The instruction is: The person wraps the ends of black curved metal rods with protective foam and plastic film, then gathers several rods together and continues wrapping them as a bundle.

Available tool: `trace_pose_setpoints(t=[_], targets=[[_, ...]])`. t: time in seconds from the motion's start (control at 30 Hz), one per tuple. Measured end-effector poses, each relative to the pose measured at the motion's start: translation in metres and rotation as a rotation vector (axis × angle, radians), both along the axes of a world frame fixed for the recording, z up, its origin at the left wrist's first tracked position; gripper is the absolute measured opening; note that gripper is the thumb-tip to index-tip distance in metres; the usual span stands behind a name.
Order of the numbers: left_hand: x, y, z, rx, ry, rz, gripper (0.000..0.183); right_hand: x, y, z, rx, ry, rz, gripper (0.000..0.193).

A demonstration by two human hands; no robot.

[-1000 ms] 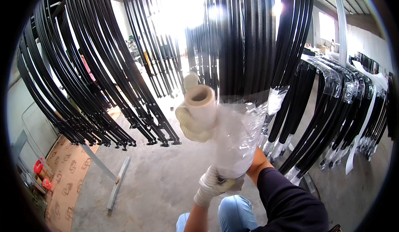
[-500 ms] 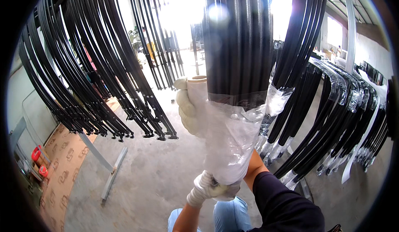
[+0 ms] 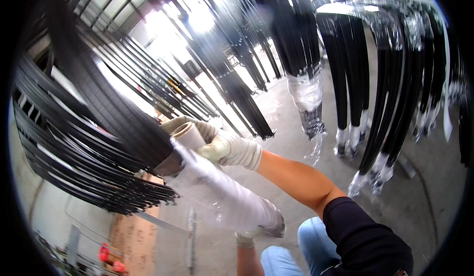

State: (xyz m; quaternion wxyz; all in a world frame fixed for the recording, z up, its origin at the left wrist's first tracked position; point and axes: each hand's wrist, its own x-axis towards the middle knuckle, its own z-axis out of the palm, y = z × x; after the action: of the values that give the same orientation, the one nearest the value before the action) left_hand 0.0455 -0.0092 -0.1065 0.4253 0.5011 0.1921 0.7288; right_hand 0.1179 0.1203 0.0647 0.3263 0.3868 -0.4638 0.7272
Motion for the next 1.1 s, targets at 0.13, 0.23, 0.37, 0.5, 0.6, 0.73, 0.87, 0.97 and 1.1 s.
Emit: trace_pose_setpoints(t=[0.13,0.23,0.37,0.5,0.6,0.73,0.87,0.97,1.1], targets=[[-0.007,-0.009,0.003,-0.017,-0.067,-0.114,0.010,-0.024,0.012,0.001,0.042,0.163,-0.004,0.070],[-0.012,-0.012,-0.001,-0.036,-0.108,-0.161,0.010,-0.027,0.008,-0.004,0.053,0.135,0.109,0.067],[-0.016,-0.011,-0.001,-0.054,-0.149,-0.230,0.011,-0.025,0.013,0.000,0.140,0.064,0.104,0.057],[-0.010,-0.016,0.003,-0.066,-0.164,-0.215,0.012,-0.032,0.016,0.006,0.231,0.057,-0.029,0.040],[-0.006,-0.019,0.008,-0.065,-0.161,-0.207,0.013,-0.016,0.021,0.027,0.398,-0.124,-0.133,0.025],[-0.002,-0.020,0.012,-0.069,-0.169,-0.211,0.015,-0.003,0.022,0.043,0.545,-0.353,-0.128,0.040],[-0.003,-0.022,0.013,-0.078,-0.176,-0.219,0.016,-0.015,0.000,0.019,0.201,-0.364,0.122,0.069],[0.003,-0.021,0.015,-0.077,-0.177,-0.244,0.017,-0.010,-0.011,0.009,-0.056,-0.390,0.237,0.075],[0.005,-0.021,0.017,-0.072,-0.170,-0.258,0.019,-0.026,0.002,0.025,-0.003,-0.375,0.105,0.060]])
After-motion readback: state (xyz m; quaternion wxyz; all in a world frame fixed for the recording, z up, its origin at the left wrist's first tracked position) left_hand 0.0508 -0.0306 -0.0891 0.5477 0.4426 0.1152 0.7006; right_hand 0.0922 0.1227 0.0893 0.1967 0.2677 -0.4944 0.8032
